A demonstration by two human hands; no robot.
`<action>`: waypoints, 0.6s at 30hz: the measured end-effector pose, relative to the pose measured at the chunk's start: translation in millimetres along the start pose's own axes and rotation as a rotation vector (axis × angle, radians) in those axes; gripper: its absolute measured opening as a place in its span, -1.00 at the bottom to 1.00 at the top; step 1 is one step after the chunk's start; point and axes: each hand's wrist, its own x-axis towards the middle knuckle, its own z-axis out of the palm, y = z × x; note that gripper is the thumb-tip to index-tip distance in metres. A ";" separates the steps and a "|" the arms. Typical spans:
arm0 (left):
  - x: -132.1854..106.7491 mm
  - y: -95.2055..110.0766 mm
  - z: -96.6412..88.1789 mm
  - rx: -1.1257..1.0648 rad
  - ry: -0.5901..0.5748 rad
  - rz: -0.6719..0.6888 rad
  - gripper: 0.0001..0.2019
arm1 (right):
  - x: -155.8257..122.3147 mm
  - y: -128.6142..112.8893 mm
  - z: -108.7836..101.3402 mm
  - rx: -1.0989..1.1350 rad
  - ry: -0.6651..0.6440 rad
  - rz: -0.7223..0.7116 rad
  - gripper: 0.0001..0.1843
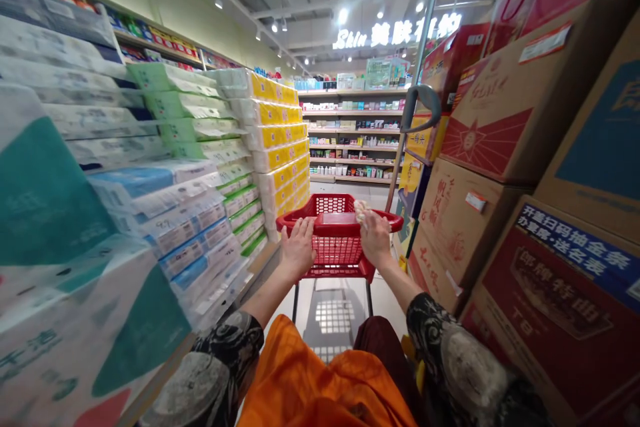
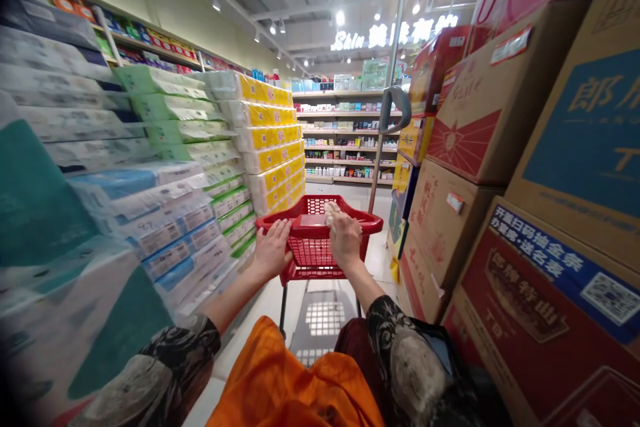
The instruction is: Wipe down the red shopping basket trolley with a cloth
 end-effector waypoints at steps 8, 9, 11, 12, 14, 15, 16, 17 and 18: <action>10.5 -31.1 -4.1 0.005 0.027 -0.067 -0.48 | -8.5 16.9 -5.3 0.080 -0.036 -0.171 -0.65; 12.2 -33.1 -4.5 -0.002 0.024 -0.070 -0.50 | -6.5 32.1 -12.1 0.063 -0.009 -0.140 -0.65; 14.0 -33.0 -4.2 -0.010 0.025 -0.060 -0.51 | -1.5 54.0 -22.9 0.043 0.027 -0.085 -0.66; 14.0 -31.2 -3.5 -0.011 0.026 -0.060 -0.50 | 0.7 58.1 -25.4 0.042 0.036 -0.063 -0.66; 12.7 -25.6 -1.8 -0.011 0.022 -0.062 -0.49 | 3.0 49.8 -22.5 0.037 0.041 -0.033 -0.66; 11.7 -22.6 -1.1 -0.009 0.021 -0.065 -0.48 | 2.8 38.4 -17.5 0.034 0.037 -0.029 -0.66; 10.6 -19.7 -0.6 -0.007 0.019 -0.068 -0.47 | 1.7 23.7 -10.8 0.038 0.025 -0.039 -0.67; 9.5 -17.3 -0.4 -0.004 0.018 -0.069 -0.46 | 0.0 7.5 -3.4 0.047 0.006 -0.069 -0.67; 8.6 -15.6 -0.6 -0.001 0.019 -0.069 -0.46 | -1.8 -8.3 4.0 0.060 -0.017 -0.112 -0.67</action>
